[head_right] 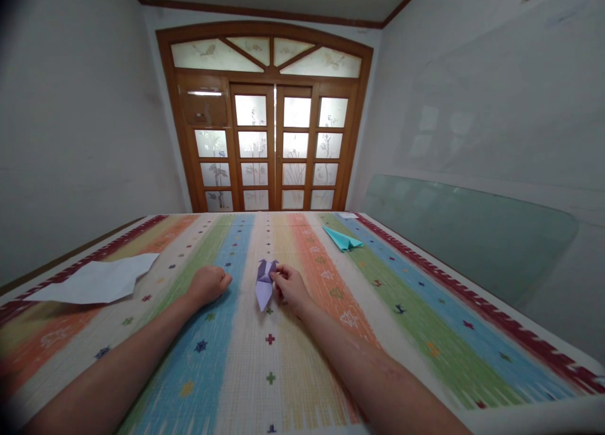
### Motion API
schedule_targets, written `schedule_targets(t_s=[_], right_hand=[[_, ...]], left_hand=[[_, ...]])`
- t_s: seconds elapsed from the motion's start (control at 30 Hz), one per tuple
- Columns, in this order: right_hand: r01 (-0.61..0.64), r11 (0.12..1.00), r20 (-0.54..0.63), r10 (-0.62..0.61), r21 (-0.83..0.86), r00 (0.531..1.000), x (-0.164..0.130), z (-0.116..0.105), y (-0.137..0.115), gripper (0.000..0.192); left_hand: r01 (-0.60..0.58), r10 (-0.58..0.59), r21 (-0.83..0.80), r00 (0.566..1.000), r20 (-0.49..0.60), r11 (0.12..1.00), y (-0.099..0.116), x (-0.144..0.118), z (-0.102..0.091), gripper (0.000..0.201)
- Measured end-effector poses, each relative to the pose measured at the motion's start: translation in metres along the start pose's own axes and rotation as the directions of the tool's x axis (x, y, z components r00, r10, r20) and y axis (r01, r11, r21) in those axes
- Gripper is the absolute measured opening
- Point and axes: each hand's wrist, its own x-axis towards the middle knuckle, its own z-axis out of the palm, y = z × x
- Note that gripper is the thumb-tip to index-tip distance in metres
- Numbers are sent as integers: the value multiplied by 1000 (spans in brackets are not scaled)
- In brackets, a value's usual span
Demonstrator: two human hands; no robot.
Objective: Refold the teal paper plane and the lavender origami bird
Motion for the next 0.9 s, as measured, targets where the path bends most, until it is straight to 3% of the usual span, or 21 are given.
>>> schedule_targets(t_s=[0.13,0.27,0.47,0.9], right_hand=[[-3,1000,-1,3,1,1000,-1,-1,-1,27],[-8,1000,-1,8,4,1000,-2,0,-2,26],[-15,1000,18,14,25,1000,0,0,0,26],[6,998,43,-9,59,999,3,-3,6,27]], left_hand=[[-31,29,-44,999,-35,999,2,-4,-7,40],[-139,119,-190,986,-114,972,2,-6,-11,16],[-153,118,-233,980,-158,960,2,-3,-8,23],[-224,229,-213,974,-1,951,6,-6,-8,18]])
